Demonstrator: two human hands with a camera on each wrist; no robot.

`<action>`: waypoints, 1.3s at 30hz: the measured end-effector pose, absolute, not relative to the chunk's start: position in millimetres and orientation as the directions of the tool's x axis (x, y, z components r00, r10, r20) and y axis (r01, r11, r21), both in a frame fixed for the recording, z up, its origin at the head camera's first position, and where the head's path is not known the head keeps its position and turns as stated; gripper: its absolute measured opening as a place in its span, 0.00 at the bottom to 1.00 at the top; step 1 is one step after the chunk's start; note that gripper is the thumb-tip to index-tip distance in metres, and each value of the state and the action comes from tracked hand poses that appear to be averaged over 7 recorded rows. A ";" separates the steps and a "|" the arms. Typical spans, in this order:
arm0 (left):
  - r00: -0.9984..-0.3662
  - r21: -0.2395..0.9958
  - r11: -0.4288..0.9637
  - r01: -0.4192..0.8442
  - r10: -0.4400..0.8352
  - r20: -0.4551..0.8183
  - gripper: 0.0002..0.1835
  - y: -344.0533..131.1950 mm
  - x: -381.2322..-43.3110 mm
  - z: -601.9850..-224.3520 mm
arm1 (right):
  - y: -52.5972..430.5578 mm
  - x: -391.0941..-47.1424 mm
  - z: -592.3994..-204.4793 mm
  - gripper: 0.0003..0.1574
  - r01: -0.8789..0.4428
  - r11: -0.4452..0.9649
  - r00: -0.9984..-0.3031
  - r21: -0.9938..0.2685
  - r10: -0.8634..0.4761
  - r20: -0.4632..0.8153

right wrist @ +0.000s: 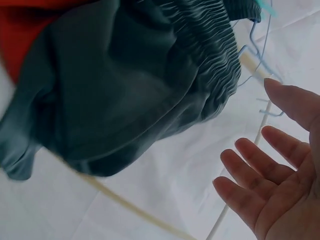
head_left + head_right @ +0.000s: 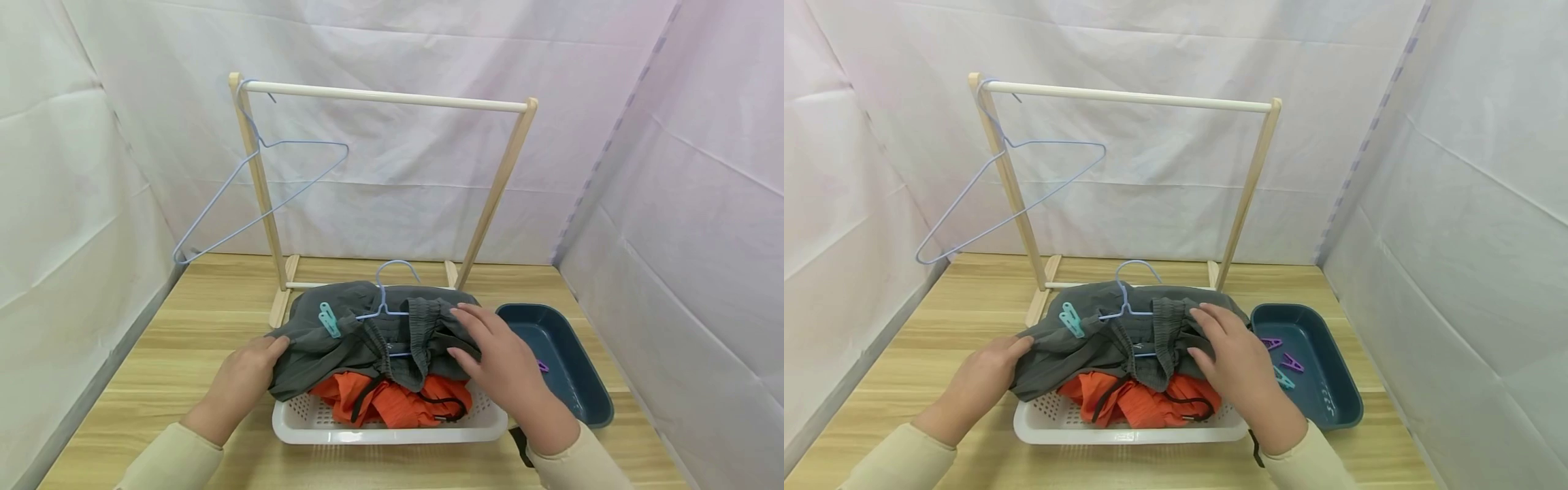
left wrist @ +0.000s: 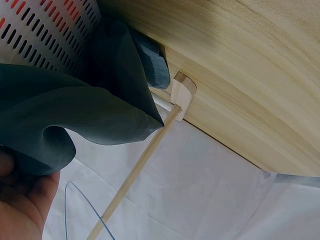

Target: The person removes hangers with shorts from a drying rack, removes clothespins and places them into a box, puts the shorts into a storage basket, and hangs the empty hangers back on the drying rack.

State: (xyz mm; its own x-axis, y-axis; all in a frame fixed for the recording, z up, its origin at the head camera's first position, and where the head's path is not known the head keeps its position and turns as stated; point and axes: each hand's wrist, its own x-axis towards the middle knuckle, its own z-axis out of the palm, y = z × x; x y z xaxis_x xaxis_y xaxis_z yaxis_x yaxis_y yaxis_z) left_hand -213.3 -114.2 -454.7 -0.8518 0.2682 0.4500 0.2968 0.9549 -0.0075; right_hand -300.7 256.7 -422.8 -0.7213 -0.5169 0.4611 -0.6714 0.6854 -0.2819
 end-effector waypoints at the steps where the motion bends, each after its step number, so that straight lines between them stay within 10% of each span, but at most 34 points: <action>1: -0.852 -0.008 0.955 0.295 0.267 0.450 0.17 -113.9 -213.3 -454.3 | 254.1 -300.6 -422.1 0.39 -0.679 0.679 -0.715 -0.280 -0.523 0.464; 39: -0.848 -0.001 0.957 0.291 0.258 0.462 0.18 -114.8 -215.2 -454.3 | 164.0 -300.4 -392.6 0.30 -0.858 0.399 -0.504 -0.323 -0.775 0.382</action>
